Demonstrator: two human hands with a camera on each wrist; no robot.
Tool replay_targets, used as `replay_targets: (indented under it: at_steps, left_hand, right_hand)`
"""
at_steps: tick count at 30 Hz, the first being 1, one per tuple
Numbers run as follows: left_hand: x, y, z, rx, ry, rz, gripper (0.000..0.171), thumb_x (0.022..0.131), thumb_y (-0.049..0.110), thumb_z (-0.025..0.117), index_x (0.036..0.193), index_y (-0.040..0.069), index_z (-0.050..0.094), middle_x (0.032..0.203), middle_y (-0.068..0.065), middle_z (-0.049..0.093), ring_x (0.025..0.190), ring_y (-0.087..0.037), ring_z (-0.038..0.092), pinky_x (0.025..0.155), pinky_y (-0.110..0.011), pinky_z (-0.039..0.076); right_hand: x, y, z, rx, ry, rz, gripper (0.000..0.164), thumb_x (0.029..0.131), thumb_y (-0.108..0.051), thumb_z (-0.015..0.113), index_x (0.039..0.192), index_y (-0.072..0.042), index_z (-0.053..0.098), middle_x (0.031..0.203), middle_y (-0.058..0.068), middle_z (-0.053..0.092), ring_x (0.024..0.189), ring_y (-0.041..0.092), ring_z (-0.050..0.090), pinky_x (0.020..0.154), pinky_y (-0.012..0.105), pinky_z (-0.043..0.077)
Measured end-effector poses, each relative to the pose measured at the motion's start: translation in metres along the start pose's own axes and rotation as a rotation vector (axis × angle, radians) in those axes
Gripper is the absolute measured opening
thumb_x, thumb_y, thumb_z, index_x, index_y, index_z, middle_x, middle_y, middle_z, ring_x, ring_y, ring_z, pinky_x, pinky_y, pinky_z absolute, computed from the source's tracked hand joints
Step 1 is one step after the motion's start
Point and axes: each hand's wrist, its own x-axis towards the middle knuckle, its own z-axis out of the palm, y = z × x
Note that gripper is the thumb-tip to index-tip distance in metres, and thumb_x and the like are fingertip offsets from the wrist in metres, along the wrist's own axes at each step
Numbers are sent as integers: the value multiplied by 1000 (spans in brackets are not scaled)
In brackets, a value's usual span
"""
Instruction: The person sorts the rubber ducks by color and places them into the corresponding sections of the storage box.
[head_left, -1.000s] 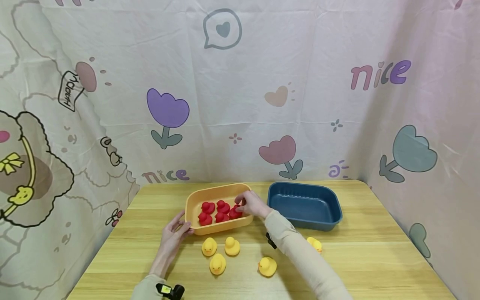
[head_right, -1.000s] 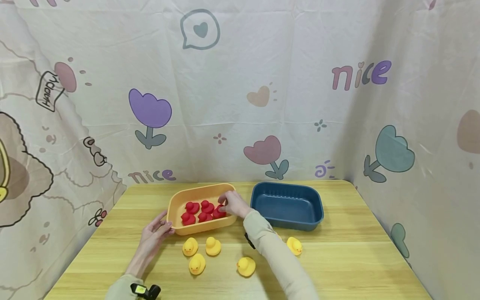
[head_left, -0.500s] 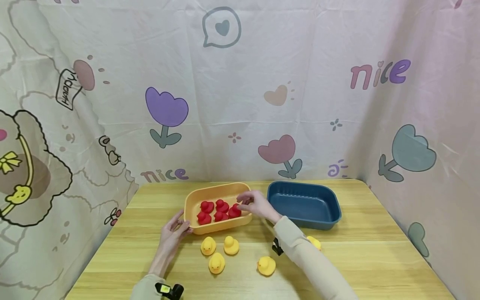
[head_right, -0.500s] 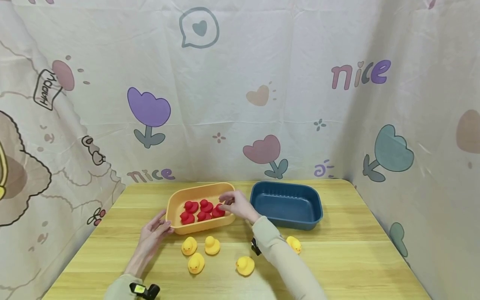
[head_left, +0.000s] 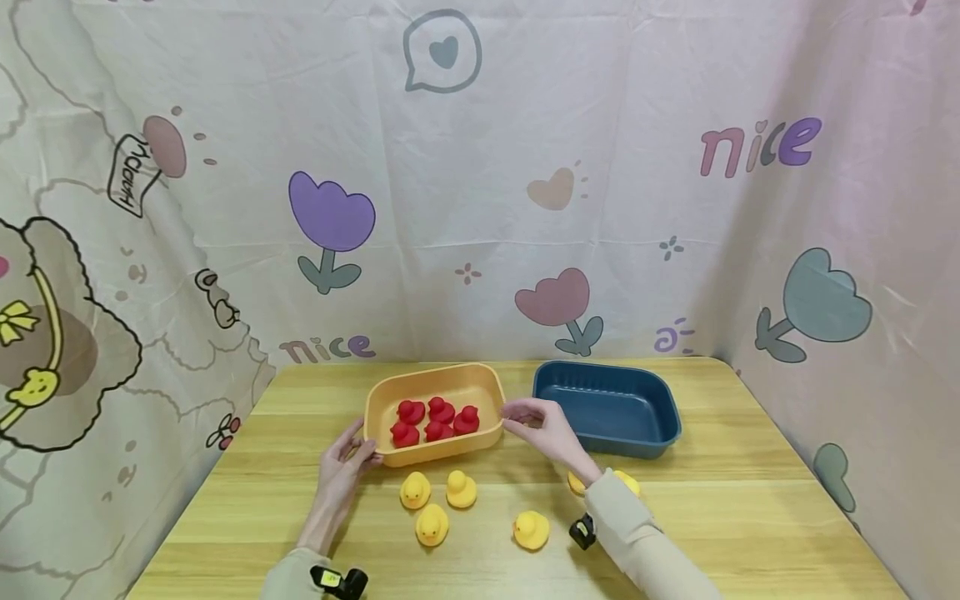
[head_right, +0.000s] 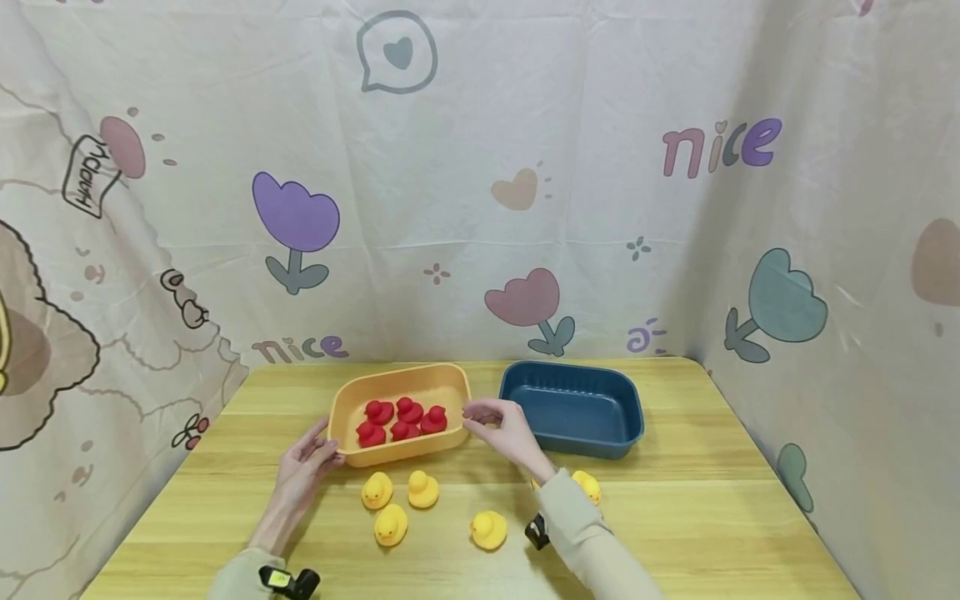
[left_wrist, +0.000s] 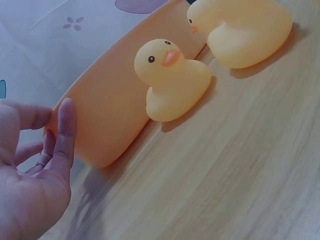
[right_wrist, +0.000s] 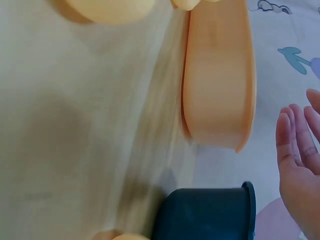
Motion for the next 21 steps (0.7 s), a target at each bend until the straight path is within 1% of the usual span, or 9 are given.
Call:
replay_targets:
  at_steps: [4, 7, 10, 12, 14, 15, 17, 19, 21]
  left_hand:
    - [0, 1, 2, 9, 17, -8, 67, 98, -3, 59, 154, -12, 24, 91, 3, 53, 69, -5, 69, 68, -17, 62]
    - [0, 2, 3, 16, 33, -20, 64, 99, -4, 56, 154, -10, 24, 90, 5, 54, 68, -4, 68, 67, -16, 62]
    - [1, 4, 4, 27, 62, -36, 62, 99, -4, 54, 154, -9, 26, 92, 4, 53, 67, -4, 67, 67, -16, 61]
    - [1, 5, 4, 30, 78, -39, 60, 100, -4, 54, 154, -8, 29, 93, 1, 54, 67, -4, 67, 67, -17, 62]
    - [2, 5, 4, 35, 86, -43, 60, 100, -2, 55, 154, -8, 30, 93, 1, 54, 67, -4, 67, 67, -17, 62]
    - [2, 5, 4, 34, 89, -41, 60, 100, -1, 55, 153, -8, 30, 93, 0, 53, 67, -4, 67, 67, -17, 62]
    - [3, 5, 3, 33, 96, -32, 60, 100, -1, 56, 153, -9, 30, 92, 1, 54, 66, -3, 67, 66, -16, 61]
    - [4, 5, 3, 40, 109, -27, 60, 100, -1, 56, 153, -11, 29, 90, 3, 54, 66, -3, 66, 66, -15, 61]
    - [5, 5, 3, 46, 127, -21, 60, 100, -1, 56, 152, -12, 30, 90, 3, 54, 66, -2, 65, 65, -14, 60]
  right_hand:
    - [-16, -1, -8, 43, 8, 36, 27, 93, -12, 72, 116, 3, 70, 111, 27, 72, 94, 7, 71, 84, 16, 59]
    - [-27, -1, -14, 64, 16, 38, 27, 94, -11, 71, 116, 3, 69, 111, 27, 71, 94, 2, 70, 85, 14, 59]
    - [-36, 1, -20, 71, 22, 19, 25, 94, -10, 70, 114, 4, 69, 111, 29, 71, 94, 1, 70, 85, 15, 59]
    - [-41, 3, -23, 78, 25, 10, 26, 94, -9, 70, 114, 7, 68, 110, 30, 70, 94, 1, 70, 84, 15, 59]
    - [-46, 5, -26, 75, 30, 11, 24, 94, -7, 70, 114, 6, 69, 110, 32, 70, 94, 1, 70, 84, 16, 60]
    - [-48, 6, -27, 69, 33, 12, 23, 94, -7, 70, 113, 5, 69, 109, 31, 70, 94, 1, 70, 84, 16, 60]
    - [-52, 7, -30, 61, 36, 14, 24, 94, -7, 69, 113, 6, 69, 108, 31, 70, 94, 1, 70, 83, 16, 60]
    - [-55, 8, -33, 49, 33, 14, 22, 94, -6, 69, 113, 5, 69, 107, 29, 71, 94, 2, 70, 83, 16, 60]
    - [-58, 9, -35, 39, 21, 5, 23, 94, -6, 69, 113, 7, 68, 107, 28, 71, 94, 4, 70, 82, 16, 60]
